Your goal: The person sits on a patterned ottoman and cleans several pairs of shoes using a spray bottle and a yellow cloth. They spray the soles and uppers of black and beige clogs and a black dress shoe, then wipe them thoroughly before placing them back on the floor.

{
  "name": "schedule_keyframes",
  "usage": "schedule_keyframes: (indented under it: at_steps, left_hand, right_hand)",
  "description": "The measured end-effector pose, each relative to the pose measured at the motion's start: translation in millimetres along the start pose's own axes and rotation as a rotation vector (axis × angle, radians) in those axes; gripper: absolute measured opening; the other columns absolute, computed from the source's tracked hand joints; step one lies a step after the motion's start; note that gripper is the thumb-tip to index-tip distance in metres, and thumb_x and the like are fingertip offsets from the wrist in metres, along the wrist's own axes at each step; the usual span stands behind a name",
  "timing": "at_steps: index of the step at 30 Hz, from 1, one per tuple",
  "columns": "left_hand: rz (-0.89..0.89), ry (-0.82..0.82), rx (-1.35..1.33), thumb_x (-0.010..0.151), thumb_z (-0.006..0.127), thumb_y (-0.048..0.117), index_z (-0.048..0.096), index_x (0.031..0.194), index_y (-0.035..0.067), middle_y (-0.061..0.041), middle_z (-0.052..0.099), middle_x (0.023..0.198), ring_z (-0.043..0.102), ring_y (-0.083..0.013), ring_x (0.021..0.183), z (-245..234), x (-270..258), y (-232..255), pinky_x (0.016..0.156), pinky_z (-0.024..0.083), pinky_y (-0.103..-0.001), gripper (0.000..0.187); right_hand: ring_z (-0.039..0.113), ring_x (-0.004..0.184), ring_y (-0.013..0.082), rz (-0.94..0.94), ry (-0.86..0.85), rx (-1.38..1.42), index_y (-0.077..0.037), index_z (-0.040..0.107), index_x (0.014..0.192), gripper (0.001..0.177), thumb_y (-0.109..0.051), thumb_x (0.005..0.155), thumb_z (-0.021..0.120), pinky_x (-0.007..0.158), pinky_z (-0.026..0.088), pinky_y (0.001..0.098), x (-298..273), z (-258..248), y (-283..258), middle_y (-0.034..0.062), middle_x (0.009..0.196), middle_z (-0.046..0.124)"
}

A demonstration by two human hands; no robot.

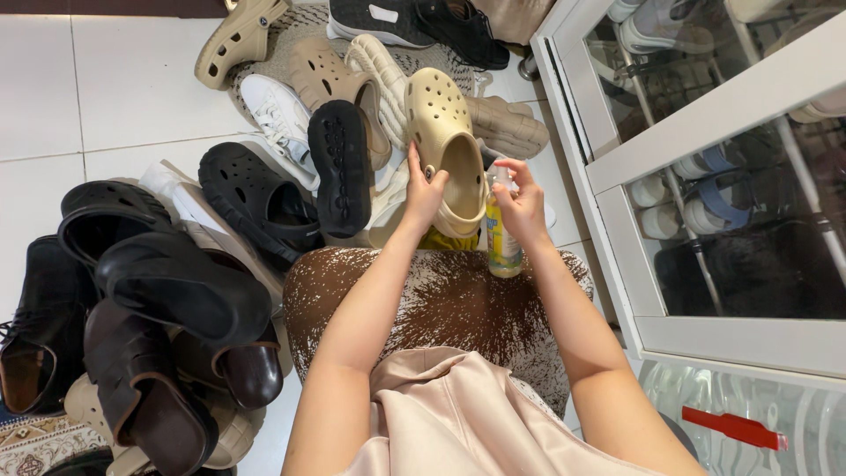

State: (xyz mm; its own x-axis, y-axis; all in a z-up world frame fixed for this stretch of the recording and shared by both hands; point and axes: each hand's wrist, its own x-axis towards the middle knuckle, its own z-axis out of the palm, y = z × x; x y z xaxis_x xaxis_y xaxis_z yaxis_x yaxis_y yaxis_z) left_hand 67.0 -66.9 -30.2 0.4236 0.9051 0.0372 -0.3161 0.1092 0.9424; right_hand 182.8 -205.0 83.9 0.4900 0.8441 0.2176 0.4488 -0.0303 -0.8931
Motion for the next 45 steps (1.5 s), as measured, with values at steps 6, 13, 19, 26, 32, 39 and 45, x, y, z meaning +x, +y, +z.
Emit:
schedule_keyframes:
  at_steps: [6,13,19,26,32,39,45]
  left_hand:
    - [-0.061,0.002,-0.018,0.089,0.061,0.005,0.009,0.164,0.008,-0.018,0.031,0.164,0.044,-0.0266,0.142,-3,-2,-2,0.113,0.040,-0.034,0.091]
    - [-0.252,0.080,-0.177,0.087,0.057,0.011,0.008,0.165,0.015,-0.017,0.043,0.148,0.050,-0.0242,0.125,-13,4,30,0.108,0.038,-0.038,0.092]
    - [-0.198,0.133,-0.317,0.089,0.053,0.017,0.012,0.165,0.021,-0.013,0.045,0.140,0.052,-0.0236,0.114,-34,12,52,0.103,0.044,-0.041,0.086]
    - [-0.156,0.094,-0.541,0.092,0.058,0.017,0.022,0.163,0.013,-0.017,0.045,0.146,0.050,-0.0270,0.131,-33,13,57,0.108,0.045,-0.041,0.080]
    - [-0.161,0.147,-0.409,0.090,0.062,0.023,0.016,0.164,0.018,-0.014,0.031,0.161,0.038,-0.0276,0.144,-37,13,69,0.112,0.037,-0.040,0.088]
    - [-0.132,0.158,-0.303,0.086,0.065,0.018,0.013,0.164,0.015,-0.015,0.030,0.162,0.040,-0.0293,0.144,-36,19,63,0.114,0.037,-0.041,0.094]
    - [-0.020,0.119,-0.119,0.085,0.065,0.014,0.011,0.165,0.013,-0.016,0.027,0.165,0.038,-0.0283,0.146,-36,24,46,0.117,0.036,-0.038,0.097]
  right_hand:
    - [0.061,0.072,0.0087,-0.006,-0.071,-0.067,-0.015,0.058,0.136,0.041,-0.011,0.095,0.063,0.059,0.049,0.0244,-10,6,6,0.0079,0.107,0.062]
    - [0.070,0.077,0.0231,0.069,-0.004,-0.176,-0.017,0.046,0.136,0.037,-0.023,0.100,0.054,0.060,0.059,0.0353,30,-10,28,0.0198,0.100,0.063]
    - [0.069,0.083,0.0356,-0.103,-0.061,-0.614,-0.013,0.050,0.134,0.040,-0.025,0.098,0.063,0.073,0.056,0.0519,24,-14,89,0.0242,0.107,0.067]
    - [0.072,0.103,0.0333,-0.107,-0.672,-1.298,-0.007,0.066,0.120,0.023,-0.014,0.100,0.058,0.086,0.059,0.0455,17,55,153,0.0184,0.118,0.069]
    - [0.063,0.111,0.0436,0.120,-1.070,-1.033,-0.020,0.053,0.141,0.061,-0.026,0.083,0.070,0.089,0.054,0.0504,25,95,187,0.0283,0.145,0.044]
    - [0.071,0.096,0.0307,0.145,-0.766,-0.701,-0.007,0.072,0.116,0.031,-0.023,0.091,0.063,0.085,0.056,0.0420,48,58,162,0.0169,0.106,0.076]
    - [0.063,0.079,0.0156,0.182,-0.072,0.740,-0.011,0.062,0.095,0.017,-0.011,0.083,0.050,0.073,0.057,0.0333,39,-53,30,0.0039,0.087,0.063]
